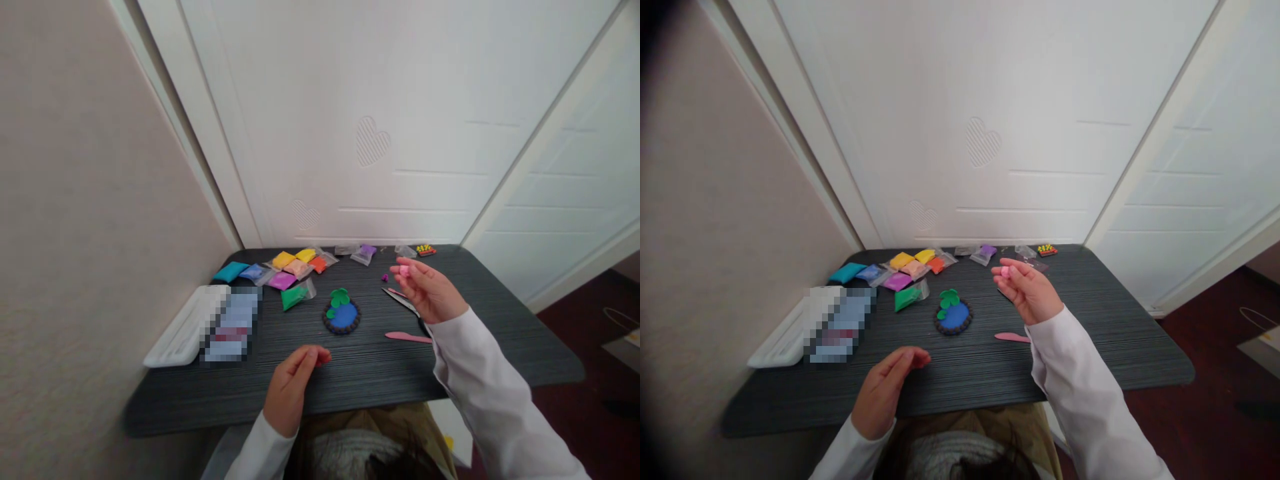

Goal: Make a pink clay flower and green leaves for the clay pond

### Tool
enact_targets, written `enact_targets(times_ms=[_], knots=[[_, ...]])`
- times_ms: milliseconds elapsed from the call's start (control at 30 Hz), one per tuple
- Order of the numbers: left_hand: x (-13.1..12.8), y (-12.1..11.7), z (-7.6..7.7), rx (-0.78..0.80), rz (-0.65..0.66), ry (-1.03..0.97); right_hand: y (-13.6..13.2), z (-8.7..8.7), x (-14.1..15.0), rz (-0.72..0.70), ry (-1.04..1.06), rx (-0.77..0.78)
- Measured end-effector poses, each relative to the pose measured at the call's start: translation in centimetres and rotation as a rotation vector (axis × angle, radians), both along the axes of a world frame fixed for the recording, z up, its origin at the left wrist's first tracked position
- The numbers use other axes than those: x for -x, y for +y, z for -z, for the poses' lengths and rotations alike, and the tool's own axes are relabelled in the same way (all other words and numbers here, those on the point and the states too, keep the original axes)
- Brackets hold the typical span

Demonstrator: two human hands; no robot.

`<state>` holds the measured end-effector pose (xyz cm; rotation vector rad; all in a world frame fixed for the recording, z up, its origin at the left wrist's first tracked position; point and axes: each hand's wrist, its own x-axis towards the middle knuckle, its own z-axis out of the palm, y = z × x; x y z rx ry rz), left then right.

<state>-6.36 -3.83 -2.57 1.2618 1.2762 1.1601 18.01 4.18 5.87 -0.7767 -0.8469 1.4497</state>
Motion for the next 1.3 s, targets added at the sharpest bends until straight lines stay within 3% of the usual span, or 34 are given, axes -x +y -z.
enact_targets(times_ms=[200, 433, 700, 933, 1133, 1300], knots=[[-0.1, 0.1, 0.1, 0.005, -0.051, -0.052, -3.7, -0.1, 1.8, -0.128, 0.059, -0.121], [-0.5, 0.3, 0.6, 0.014, -0.05, -0.109, -6.3, 0.5, 3.2, -0.138, 0.01, 0.012], [-0.6, 0.4, 0.9, 0.022, -0.033, -0.151, -6.4, 3.9, 5.3, -0.12, -0.166, -0.024], [-2.3, -0.3, -0.2, 0.041, 0.27, -0.25, -7.2, 7.3, 7.8, -0.177, -0.412, -0.043], [-2.3, 0.0, 0.2, -0.036, 0.221, -0.042, -7.3, 9.4, 8.0, -0.14, -0.465, -0.052], [-2.4, 0.1, 0.2, 0.015, 0.249, -0.124, -7.3, 9.6, 7.8, -0.148, -0.528, -0.098]])
